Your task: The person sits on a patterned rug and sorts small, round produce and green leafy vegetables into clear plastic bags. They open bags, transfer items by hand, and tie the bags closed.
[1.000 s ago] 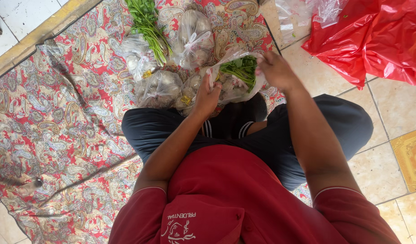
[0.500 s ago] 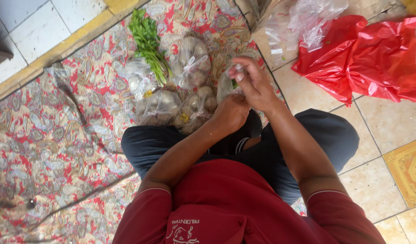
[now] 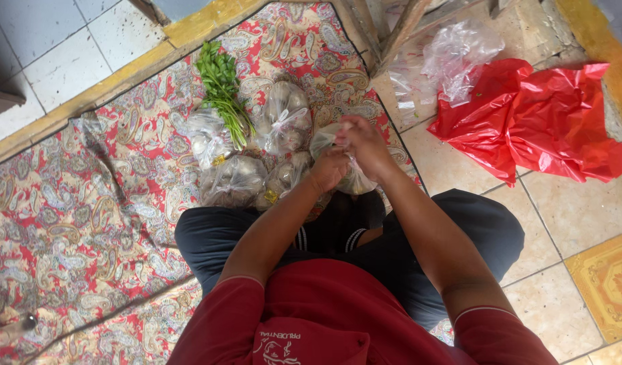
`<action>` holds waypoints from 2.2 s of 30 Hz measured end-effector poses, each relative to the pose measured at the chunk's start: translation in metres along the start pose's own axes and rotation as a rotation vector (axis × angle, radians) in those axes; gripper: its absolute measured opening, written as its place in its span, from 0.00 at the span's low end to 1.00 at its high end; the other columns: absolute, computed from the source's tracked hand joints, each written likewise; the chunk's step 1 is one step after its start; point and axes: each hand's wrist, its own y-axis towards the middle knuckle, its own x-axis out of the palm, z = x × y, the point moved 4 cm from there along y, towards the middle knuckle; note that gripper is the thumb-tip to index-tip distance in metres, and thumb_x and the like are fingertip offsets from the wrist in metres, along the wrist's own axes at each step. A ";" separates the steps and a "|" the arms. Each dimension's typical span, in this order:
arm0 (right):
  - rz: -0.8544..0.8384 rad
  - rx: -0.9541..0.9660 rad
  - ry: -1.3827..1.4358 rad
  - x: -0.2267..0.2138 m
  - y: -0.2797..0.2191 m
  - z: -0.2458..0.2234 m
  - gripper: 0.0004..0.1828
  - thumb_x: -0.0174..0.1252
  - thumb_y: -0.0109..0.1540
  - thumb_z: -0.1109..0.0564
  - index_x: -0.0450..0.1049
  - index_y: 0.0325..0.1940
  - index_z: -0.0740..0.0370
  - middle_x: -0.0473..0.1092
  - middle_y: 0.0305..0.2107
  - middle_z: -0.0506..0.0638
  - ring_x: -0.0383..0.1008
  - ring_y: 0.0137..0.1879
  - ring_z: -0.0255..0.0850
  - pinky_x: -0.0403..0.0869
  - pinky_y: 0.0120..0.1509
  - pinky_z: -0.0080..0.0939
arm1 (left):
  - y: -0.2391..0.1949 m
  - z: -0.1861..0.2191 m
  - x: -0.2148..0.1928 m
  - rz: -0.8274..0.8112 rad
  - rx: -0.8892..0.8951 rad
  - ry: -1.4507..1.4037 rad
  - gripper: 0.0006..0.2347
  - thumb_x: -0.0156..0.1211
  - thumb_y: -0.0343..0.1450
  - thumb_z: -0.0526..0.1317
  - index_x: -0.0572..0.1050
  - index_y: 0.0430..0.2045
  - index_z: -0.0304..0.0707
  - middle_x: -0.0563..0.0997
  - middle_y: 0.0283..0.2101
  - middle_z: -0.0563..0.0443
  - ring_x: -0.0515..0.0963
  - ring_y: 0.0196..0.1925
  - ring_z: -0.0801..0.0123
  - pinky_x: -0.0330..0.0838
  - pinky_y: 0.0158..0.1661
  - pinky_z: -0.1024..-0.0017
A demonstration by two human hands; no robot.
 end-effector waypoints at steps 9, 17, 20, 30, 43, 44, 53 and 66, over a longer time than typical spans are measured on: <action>0.093 0.047 -0.145 -0.047 0.022 0.021 0.09 0.55 0.69 0.57 0.73 0.48 0.67 0.69 0.28 0.46 0.65 0.31 0.30 0.66 0.34 0.31 | 0.023 0.016 0.002 0.001 0.172 -0.509 0.06 0.56 0.69 0.31 0.77 0.37 0.32 0.83 0.38 0.45 0.82 0.41 0.59 0.77 0.44 0.64; -0.052 -0.366 -0.779 -0.028 0.015 0.007 0.09 0.59 0.64 0.60 0.76 0.47 0.65 0.75 0.35 0.53 0.76 0.41 0.40 0.73 0.46 0.40 | 0.045 0.028 -0.007 0.324 0.195 -0.470 0.05 0.60 0.70 0.35 0.76 0.36 0.37 0.83 0.40 0.47 0.82 0.39 0.62 0.73 0.30 0.65; -0.029 -0.522 -1.128 -0.011 0.004 0.002 0.14 0.62 0.62 0.57 0.79 0.52 0.60 0.75 0.34 0.57 0.76 0.40 0.49 0.74 0.46 0.48 | 0.054 0.016 -0.035 0.430 0.140 -0.467 0.02 0.59 0.70 0.34 0.73 0.33 0.40 0.81 0.36 0.50 0.83 0.38 0.64 0.75 0.32 0.67; 0.054 -0.209 -1.262 -0.050 0.032 0.052 0.11 0.63 0.65 0.52 0.81 0.50 0.56 0.76 0.36 0.54 0.78 0.44 0.49 0.74 0.47 0.47 | 0.046 -0.008 -0.039 0.493 0.115 -0.245 0.19 0.55 0.69 0.32 0.70 0.56 0.42 0.78 0.29 0.50 0.75 0.26 0.68 0.69 0.29 0.69; -0.166 0.272 -0.717 -0.077 0.042 0.077 0.07 0.59 0.63 0.53 0.73 0.43 0.54 0.70 0.32 0.37 0.66 0.35 0.26 0.68 0.36 0.32 | -0.044 0.079 0.055 0.228 0.577 1.898 0.14 0.60 0.67 0.34 0.73 0.47 0.33 0.81 0.38 0.39 0.80 0.42 0.44 0.75 0.44 0.52; -0.176 0.256 -0.717 -0.078 0.042 0.079 0.07 0.59 0.63 0.53 0.74 0.44 0.55 0.69 0.32 0.38 0.66 0.34 0.27 0.68 0.36 0.32 | -0.044 0.080 0.057 0.231 0.577 1.868 0.15 0.60 0.66 0.34 0.73 0.46 0.31 0.81 0.37 0.38 0.80 0.42 0.43 0.74 0.44 0.52; 0.046 0.093 -1.405 -0.114 0.045 0.071 0.14 0.59 0.66 0.49 0.76 0.53 0.55 0.77 0.45 0.59 0.76 0.53 0.55 0.73 0.57 0.56 | -0.017 0.077 -0.009 0.363 0.141 1.858 0.05 0.58 0.71 0.36 0.76 0.34 0.32 0.80 0.39 0.36 0.81 0.44 0.45 0.76 0.47 0.53; -0.015 0.004 -1.633 -0.069 0.036 0.105 0.23 0.58 0.63 0.46 0.65 0.59 0.55 0.73 0.47 0.62 0.75 0.53 0.60 0.73 0.54 0.61 | -0.012 0.021 -0.020 0.206 0.121 2.094 0.10 0.62 0.69 0.40 0.73 0.37 0.35 0.80 0.40 0.36 0.81 0.44 0.44 0.78 0.40 0.53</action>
